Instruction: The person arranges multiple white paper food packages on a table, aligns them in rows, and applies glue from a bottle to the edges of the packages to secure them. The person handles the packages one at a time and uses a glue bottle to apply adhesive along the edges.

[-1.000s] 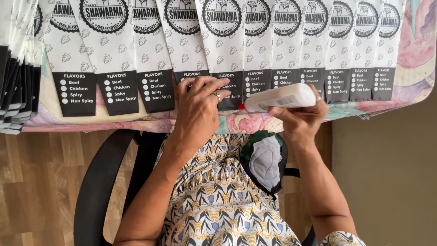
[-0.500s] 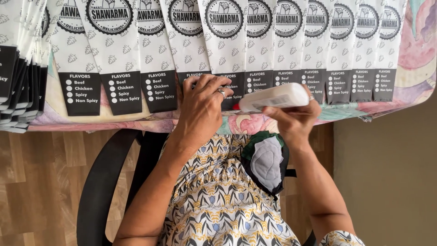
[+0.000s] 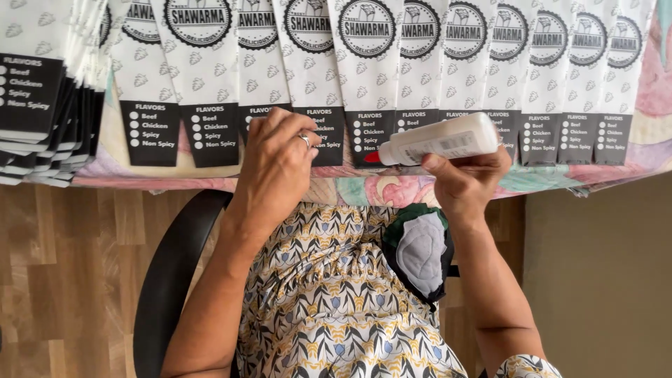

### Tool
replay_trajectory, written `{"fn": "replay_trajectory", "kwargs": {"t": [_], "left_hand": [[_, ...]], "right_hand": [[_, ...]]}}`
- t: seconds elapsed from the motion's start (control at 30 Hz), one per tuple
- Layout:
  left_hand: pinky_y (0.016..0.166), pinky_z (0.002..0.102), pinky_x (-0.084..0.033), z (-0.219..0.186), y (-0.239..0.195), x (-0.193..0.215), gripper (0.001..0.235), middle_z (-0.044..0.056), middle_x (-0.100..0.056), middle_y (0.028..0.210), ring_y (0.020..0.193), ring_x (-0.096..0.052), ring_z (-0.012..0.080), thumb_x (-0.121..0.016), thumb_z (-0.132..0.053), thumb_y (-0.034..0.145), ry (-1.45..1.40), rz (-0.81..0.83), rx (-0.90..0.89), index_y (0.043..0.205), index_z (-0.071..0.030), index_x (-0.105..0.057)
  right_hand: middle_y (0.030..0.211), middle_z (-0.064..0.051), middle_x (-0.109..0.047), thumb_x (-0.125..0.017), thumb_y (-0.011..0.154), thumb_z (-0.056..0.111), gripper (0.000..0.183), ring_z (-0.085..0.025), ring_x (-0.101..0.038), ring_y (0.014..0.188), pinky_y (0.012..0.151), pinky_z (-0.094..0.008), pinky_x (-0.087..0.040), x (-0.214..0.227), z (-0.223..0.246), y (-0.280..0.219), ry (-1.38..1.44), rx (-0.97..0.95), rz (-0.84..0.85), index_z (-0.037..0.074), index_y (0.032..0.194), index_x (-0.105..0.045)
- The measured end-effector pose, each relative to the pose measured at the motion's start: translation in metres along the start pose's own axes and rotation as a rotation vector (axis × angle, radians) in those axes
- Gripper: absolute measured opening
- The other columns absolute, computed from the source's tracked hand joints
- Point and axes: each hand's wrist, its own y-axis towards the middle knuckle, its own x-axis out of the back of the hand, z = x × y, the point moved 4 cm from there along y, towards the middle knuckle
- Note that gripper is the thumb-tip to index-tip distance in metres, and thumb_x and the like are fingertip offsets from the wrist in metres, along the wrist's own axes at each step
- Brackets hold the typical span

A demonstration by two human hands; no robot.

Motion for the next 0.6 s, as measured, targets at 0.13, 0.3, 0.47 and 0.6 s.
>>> {"fn": "replay_trajectory", "kwargs": {"t": [0.13,0.3,0.47,0.6], "left_hand": [[0.092,0.037,-0.041,-0.005,-0.005,0.005,0.006,0.006,-0.070,0.107,0.109,-0.056,0.0193,-0.078,-0.006,0.086,-0.041,0.044,0.006,0.092,-0.007,-0.077],[0.097,0.040,-0.041,-0.004,-0.011,0.006,0.019,0.006,-0.071,0.116,0.117,-0.057,0.0211,-0.083,-0.011,0.081,-0.114,0.087,0.016,0.099,-0.007,-0.076],[0.102,0.040,-0.039,-0.002,-0.012,0.008,0.029,0.009,-0.070,0.122,0.121,-0.056,0.0228,-0.086,-0.008,0.074,-0.175,0.113,0.044,0.101,-0.004,-0.076],[0.103,0.040,-0.038,0.000,-0.011,0.009,0.025,0.008,-0.070,0.124,0.123,-0.056,0.0217,-0.087,-0.008,0.072,-0.160,0.128,0.067,0.094,-0.001,-0.076]], "right_hand": [[0.093,-0.022,-0.072,-0.093,0.068,-0.003,0.046,-0.026,-0.072,0.096,0.085,-0.044,-0.061,-0.041,0.012,0.006,-0.006,0.006,0.058,-0.008,0.105,-0.067],[0.091,-0.023,-0.073,-0.088,0.069,-0.013,0.045,-0.030,-0.075,0.090,0.072,-0.043,-0.065,-0.059,0.022,0.008,-0.023,-0.135,0.180,-0.011,0.105,-0.062],[0.088,-0.022,-0.072,-0.092,0.067,-0.011,0.042,-0.025,-0.073,0.089,0.079,-0.037,-0.061,-0.085,0.016,0.000,-0.030,-0.027,0.227,-0.011,0.101,-0.068],[0.082,-0.020,-0.072,-0.095,0.064,-0.010,0.041,-0.021,-0.072,0.087,0.078,-0.034,-0.058,-0.091,-0.004,-0.005,-0.045,0.036,0.249,-0.012,0.096,-0.071]]}}
